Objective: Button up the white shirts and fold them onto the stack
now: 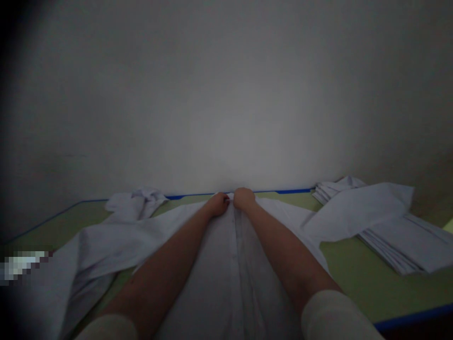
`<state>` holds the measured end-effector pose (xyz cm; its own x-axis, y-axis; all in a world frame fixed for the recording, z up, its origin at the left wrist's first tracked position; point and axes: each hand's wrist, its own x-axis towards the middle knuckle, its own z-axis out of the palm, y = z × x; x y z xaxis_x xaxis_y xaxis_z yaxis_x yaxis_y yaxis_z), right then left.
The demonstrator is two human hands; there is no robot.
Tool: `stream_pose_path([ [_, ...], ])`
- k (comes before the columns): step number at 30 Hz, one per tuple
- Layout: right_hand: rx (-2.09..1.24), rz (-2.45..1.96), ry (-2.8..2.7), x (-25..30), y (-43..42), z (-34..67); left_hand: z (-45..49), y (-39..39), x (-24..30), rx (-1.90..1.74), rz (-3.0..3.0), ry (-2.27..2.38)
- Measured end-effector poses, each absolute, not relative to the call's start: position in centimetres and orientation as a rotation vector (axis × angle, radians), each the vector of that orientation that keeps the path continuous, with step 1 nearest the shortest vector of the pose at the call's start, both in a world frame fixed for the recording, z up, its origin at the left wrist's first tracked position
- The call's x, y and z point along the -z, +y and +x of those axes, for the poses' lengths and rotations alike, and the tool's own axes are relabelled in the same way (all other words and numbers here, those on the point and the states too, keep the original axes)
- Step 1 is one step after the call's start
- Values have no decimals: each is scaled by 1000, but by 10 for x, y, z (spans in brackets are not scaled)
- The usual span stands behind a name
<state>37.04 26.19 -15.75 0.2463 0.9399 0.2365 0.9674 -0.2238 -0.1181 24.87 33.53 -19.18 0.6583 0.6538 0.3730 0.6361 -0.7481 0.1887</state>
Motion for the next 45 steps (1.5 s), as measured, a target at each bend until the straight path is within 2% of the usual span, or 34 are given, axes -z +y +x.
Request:
stream_pose_path([
  [8,107,-2127,-1631,173,259,389,251,336,185,-534,2866,1071],
  [19,46,-1845,-1525,201,260,393,250,331,176,-544,2910,1025],
  [45,180,-1721,-1705,211,252,385,248,327,185,-698,3018,936],
])
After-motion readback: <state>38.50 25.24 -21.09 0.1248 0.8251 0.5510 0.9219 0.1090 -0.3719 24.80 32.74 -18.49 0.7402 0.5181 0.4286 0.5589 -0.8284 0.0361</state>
